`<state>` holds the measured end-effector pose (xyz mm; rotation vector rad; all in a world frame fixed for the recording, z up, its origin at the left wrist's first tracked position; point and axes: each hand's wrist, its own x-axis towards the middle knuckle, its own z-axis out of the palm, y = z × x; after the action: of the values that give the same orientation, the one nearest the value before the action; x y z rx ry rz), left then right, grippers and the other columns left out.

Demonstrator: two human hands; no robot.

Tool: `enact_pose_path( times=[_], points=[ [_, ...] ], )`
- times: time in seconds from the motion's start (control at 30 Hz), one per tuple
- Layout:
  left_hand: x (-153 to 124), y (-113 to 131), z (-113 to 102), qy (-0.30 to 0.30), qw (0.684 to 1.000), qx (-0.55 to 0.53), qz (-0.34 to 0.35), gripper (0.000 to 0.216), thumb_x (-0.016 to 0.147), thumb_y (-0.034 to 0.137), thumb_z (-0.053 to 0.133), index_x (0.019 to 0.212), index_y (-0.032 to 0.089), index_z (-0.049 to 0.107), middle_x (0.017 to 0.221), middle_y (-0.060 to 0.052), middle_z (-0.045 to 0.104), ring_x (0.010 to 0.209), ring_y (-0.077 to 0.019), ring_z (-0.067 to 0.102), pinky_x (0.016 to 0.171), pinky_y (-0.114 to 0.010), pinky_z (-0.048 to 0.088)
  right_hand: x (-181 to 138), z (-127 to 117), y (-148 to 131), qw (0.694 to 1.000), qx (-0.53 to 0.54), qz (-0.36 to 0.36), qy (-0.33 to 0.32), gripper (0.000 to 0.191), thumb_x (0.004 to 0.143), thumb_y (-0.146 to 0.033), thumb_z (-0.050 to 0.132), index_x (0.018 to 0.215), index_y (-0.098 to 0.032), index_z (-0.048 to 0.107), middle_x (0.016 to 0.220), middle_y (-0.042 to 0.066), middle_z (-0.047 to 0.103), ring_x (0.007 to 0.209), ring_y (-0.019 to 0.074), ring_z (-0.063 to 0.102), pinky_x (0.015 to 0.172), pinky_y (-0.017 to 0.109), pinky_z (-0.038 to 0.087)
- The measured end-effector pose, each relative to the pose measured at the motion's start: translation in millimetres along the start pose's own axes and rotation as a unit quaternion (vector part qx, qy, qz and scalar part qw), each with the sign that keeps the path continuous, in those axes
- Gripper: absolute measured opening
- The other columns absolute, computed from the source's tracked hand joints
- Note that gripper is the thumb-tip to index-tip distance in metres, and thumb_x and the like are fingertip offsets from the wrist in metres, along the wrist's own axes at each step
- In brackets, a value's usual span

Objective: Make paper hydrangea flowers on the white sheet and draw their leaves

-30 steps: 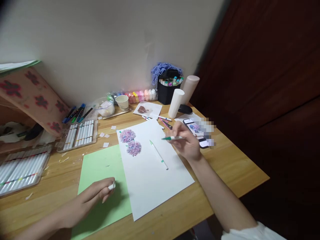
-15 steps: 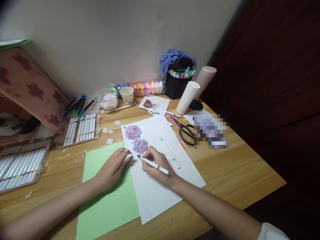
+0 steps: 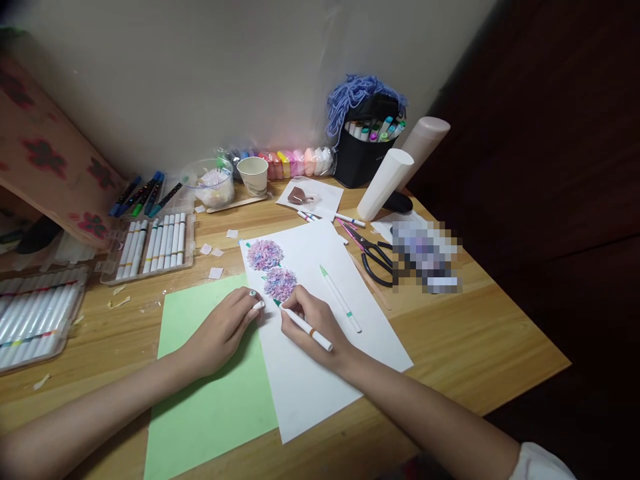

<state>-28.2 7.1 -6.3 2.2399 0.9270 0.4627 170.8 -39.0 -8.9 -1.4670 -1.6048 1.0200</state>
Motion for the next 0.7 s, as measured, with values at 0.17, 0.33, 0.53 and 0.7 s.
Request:
enact_pose_path(
  times=[0.17,0.33,0.53,0.7],
  points=[
    [0.3,0.9,-1.0,0.0,1.0,-0.003,0.0,0.028,0.1,0.029,0.025,0.086,0.018,0.047,0.091,-0.007,0.051,0.084,-0.0187,0.046,0.074,-0.034,0.041,1.0,-0.1,-1.0,1.0,-0.005,0.002,0.013,0.003,0.084,-0.023,0.052,0.085,-0.021,0.05,0.078,-0.001,0.055,0.072,0.0141,0.053,0.067,0.026,0.042],
    [1.0,0.5,-0.8,0.002,1.0,-0.004,0.0,0.028,0.1,0.03,0.025,0.087,0.018,0.047,0.091,-0.007,0.052,0.085,-0.0189,0.047,0.074,-0.034,0.042,0.9,-0.3,-0.6,1.0,0.0,-0.002,0.004,0.003,0.084,-0.023,0.053,0.085,-0.021,0.05,0.076,-0.002,0.054,0.07,0.0137,0.052,0.066,0.026,0.041],
    [1.4,0.2,-0.5,-0.001,1.0,-0.006,-0.002,0.027,0.1,0.029,0.026,0.09,0.018,0.048,0.092,-0.007,0.051,0.086,-0.0184,0.046,0.076,-0.033,0.041,0.9,-1.4,-2.6,1.0,-0.009,-0.007,0.008,0.003,0.085,-0.023,0.051,0.085,-0.021,0.049,0.077,-0.002,0.054,0.071,0.0136,0.052,0.067,0.026,0.04],
    [1.1,0.9,-1.8,-0.002,1.0,-0.004,-0.001,0.03,0.1,0.031,0.024,0.088,0.019,0.049,0.091,-0.007,0.052,0.084,-0.0186,0.046,0.075,-0.033,0.042,0.7,-1.4,-0.7,1.0,-0.005,-0.01,-0.005,0.004,0.082,-0.02,0.053,0.083,-0.021,0.048,0.074,-0.003,0.052,0.068,0.0127,0.05,0.064,0.025,0.039]
  ],
)
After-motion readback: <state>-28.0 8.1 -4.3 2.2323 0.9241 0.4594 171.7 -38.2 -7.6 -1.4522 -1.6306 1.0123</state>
